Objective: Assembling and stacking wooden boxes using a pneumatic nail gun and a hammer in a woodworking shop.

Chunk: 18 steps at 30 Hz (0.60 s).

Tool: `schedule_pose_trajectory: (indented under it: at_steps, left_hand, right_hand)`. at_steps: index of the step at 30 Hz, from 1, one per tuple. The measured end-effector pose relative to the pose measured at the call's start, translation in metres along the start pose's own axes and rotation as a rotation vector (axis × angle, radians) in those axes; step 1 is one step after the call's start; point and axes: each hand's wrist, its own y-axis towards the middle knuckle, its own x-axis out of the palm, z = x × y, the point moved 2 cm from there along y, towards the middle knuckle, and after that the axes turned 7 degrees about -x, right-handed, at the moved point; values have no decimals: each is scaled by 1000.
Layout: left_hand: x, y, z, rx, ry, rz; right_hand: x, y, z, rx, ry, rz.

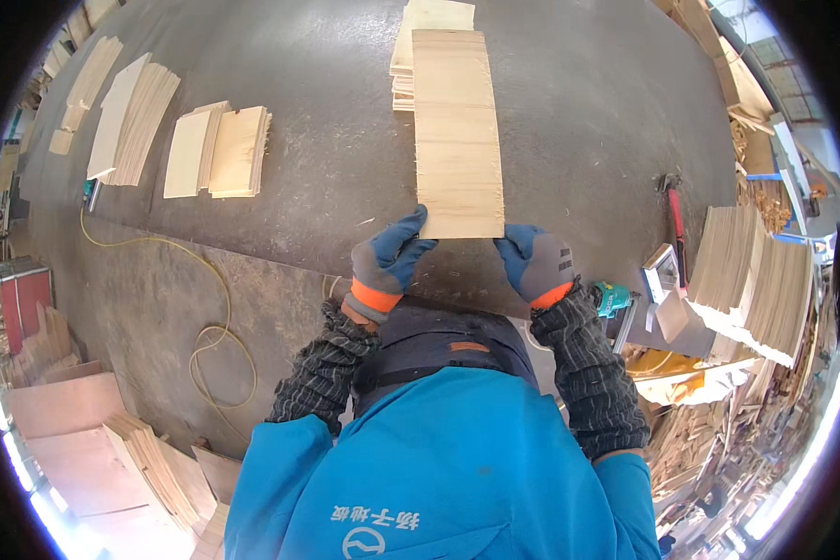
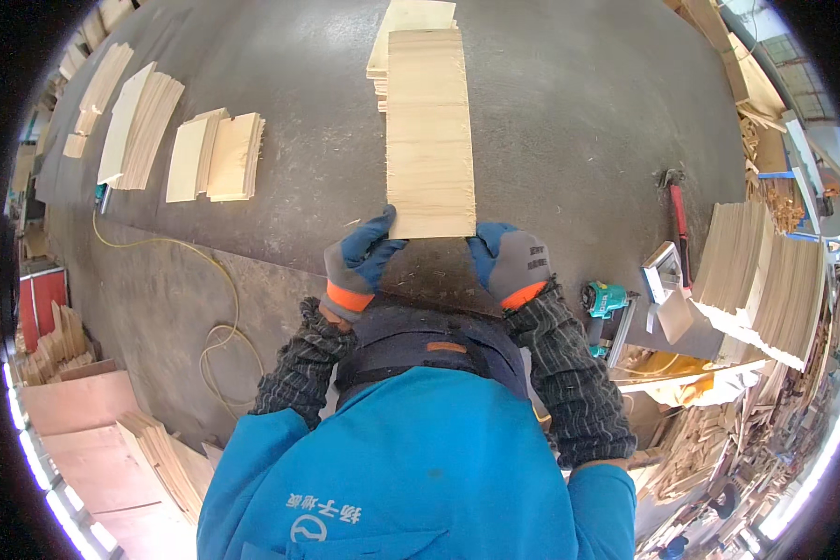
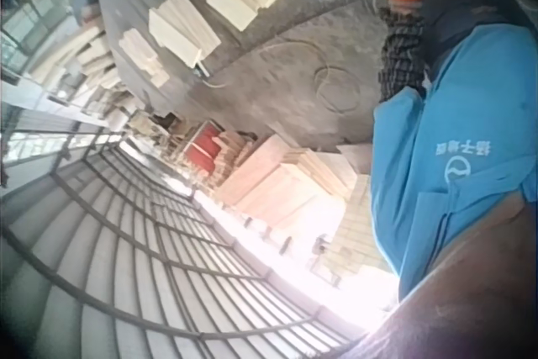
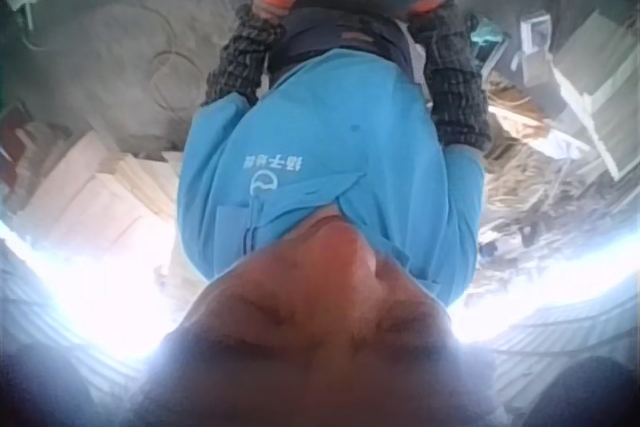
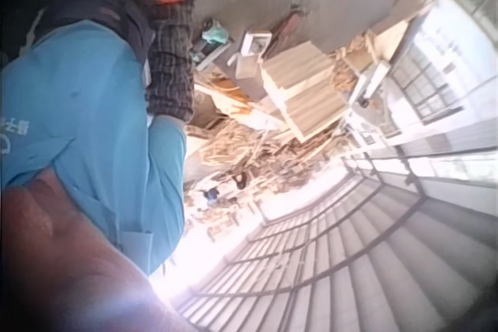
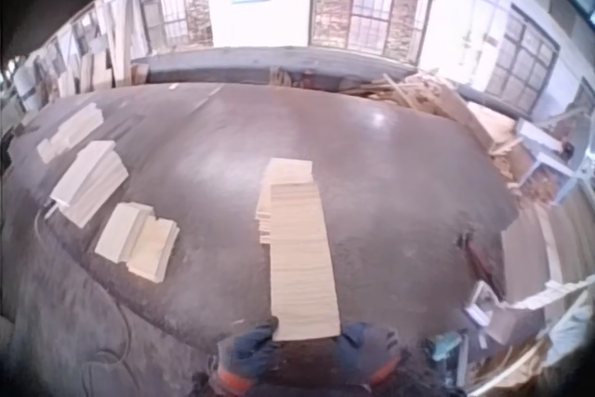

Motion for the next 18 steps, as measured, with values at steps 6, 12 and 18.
schedule_pose_trajectory:
  at_steps: [6, 12, 18]
  left_hand:
    - [2, -4, 2, 18, 5, 21]
    - [4, -5, -1, -72, -25, 13]
    - [1, -3, 6, -52, 93, 18]
  right_hand:
    - [-5, -3, -19, -170, -337, 17]
    - [2, -4, -17, -88, -408, -43]
    - [-2, 2, -9, -82, -262, -73]
